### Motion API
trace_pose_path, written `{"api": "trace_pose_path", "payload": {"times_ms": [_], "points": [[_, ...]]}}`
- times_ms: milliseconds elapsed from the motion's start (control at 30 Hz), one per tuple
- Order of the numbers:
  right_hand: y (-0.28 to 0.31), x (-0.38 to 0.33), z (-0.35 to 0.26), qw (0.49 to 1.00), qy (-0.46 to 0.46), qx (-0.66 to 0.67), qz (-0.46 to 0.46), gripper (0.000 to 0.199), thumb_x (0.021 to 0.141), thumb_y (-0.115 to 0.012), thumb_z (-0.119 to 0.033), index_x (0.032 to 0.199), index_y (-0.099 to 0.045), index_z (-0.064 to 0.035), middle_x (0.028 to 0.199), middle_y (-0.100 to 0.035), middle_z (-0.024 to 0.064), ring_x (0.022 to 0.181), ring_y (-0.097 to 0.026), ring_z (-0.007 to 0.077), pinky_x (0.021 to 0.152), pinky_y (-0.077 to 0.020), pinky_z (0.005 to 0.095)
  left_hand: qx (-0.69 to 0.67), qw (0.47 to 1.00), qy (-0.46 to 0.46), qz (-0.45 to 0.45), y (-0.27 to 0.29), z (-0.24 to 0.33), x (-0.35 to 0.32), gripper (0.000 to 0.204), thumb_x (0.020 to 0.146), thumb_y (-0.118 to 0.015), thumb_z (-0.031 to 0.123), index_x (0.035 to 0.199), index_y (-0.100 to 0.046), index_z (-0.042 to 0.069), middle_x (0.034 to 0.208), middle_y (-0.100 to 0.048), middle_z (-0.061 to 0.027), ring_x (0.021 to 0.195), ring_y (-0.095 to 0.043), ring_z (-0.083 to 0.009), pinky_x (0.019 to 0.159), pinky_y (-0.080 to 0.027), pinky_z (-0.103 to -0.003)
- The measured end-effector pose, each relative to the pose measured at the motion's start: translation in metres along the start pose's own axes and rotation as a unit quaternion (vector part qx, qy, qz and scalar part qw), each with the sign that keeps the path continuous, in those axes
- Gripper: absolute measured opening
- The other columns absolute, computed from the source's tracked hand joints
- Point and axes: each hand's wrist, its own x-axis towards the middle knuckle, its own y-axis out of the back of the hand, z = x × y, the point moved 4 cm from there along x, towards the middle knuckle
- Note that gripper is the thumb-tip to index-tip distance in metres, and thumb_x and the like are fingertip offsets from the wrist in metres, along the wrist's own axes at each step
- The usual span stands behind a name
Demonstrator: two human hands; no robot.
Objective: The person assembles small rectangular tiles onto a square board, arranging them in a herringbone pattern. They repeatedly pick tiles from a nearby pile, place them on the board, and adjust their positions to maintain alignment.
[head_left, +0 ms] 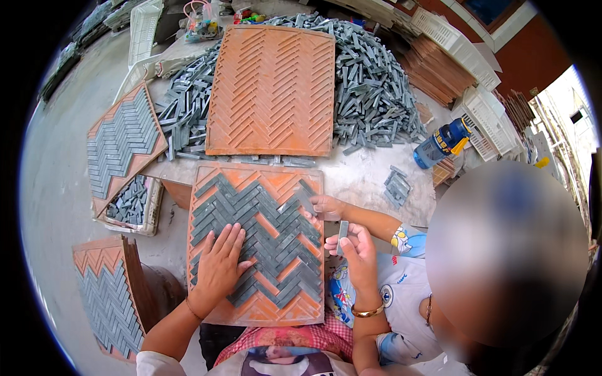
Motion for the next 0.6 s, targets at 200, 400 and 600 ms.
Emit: {"api": "trace_pose_path", "payload": {"times_ms": [200,400,600], "points": [[-0.011,-0.024,0.018,0.998,0.008,0.02,-0.054,0.015,0.087,-0.046,-0.002,0.1,-0.048,0.0041,0.096,-0.059,0.0122,0.086,-0.059,0.0166,0.08,-0.047,0.0294,-0.004,1.0,-0.027,0.014,0.01,-0.003,0.009,0.047,0.078,-0.06,0.028,0.116,-0.054,0.002,0.13,-0.046,-0.0092,0.124,-0.038,-0.0248,0.101,-0.029,-0.044],[-0.027,-0.035,0.015,0.996,-0.031,0.038,-0.079,0.018,0.088,-0.048,-0.005,0.102,-0.046,0.0053,0.097,-0.059,0.0145,0.089,-0.061,0.0203,0.079,-0.0492,0.0306,-0.197,0.974,0.02,0.106,0.037,0.004,0.019,0.051,0.072,-0.068,0.017,0.119,-0.052,0.005,0.121,-0.052,-0.0156,0.11,-0.05,-0.0304,0.09,-0.041,-0.04],[-0.029,-0.041,0.012,0.994,-0.046,0.04,-0.094,0.022,0.09,-0.046,-0.006,0.107,-0.045,0.0064,0.099,-0.059,0.0159,0.091,-0.06,0.0209,0.08,-0.0498,0.0303,-0.675,0.705,0.195,0.101,0.013,0.025,0.035,0.028,0.084,-0.059,0.005,0.11,-0.055,-0.004,0.091,-0.062,-0.007,0.079,-0.058,-0.01,0.067,-0.048,-0.022]]}}
